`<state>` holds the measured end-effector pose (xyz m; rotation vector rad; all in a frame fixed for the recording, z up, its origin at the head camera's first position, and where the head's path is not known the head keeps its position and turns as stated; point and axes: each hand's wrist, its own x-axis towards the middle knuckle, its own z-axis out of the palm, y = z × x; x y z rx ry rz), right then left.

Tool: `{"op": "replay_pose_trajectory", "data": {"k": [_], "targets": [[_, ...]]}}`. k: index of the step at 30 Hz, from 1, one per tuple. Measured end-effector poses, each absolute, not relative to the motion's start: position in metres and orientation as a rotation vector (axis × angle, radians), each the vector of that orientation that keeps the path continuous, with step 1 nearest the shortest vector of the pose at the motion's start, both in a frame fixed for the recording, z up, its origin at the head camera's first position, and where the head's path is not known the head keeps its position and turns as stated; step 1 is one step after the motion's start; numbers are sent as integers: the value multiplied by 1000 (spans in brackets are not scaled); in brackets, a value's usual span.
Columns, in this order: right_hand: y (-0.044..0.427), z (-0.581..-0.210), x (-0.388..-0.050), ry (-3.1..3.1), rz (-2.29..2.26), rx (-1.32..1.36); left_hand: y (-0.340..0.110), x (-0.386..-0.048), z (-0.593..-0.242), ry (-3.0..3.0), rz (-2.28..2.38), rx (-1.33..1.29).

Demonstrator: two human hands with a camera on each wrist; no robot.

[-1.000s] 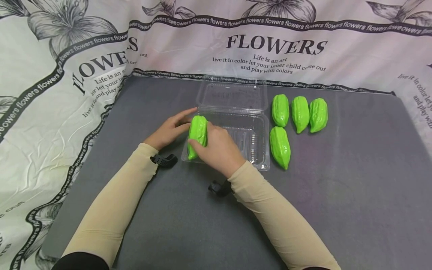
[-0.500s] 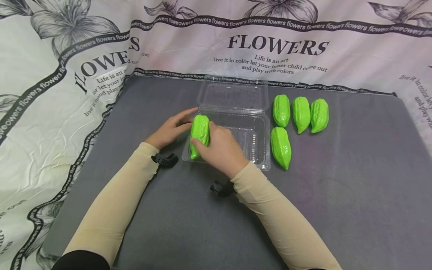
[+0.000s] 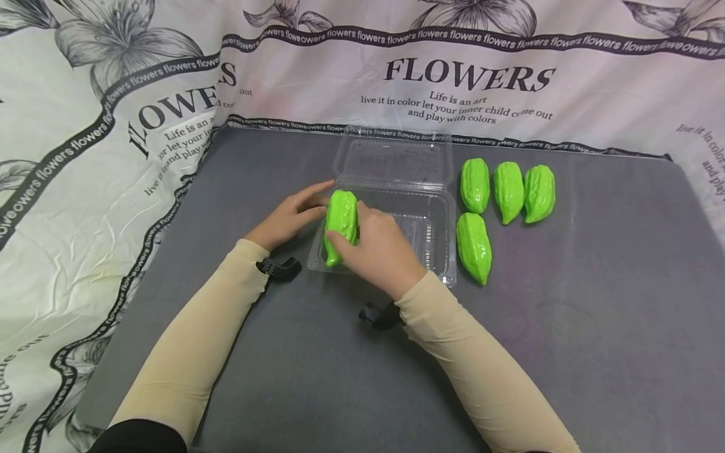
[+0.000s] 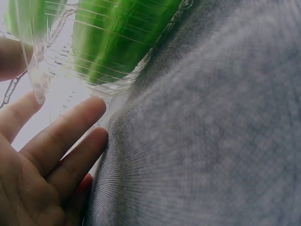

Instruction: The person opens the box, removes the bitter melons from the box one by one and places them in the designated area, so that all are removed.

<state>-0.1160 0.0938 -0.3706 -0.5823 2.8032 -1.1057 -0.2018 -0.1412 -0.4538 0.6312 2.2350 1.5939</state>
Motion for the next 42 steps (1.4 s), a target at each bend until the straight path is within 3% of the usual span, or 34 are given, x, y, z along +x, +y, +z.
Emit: {"op": "replay_pose_trajectory", "data": {"k": [42], "targets": [[149,-359,-89,2935,-988,-523,-141,-201,-455,2230,1606,624]]}}
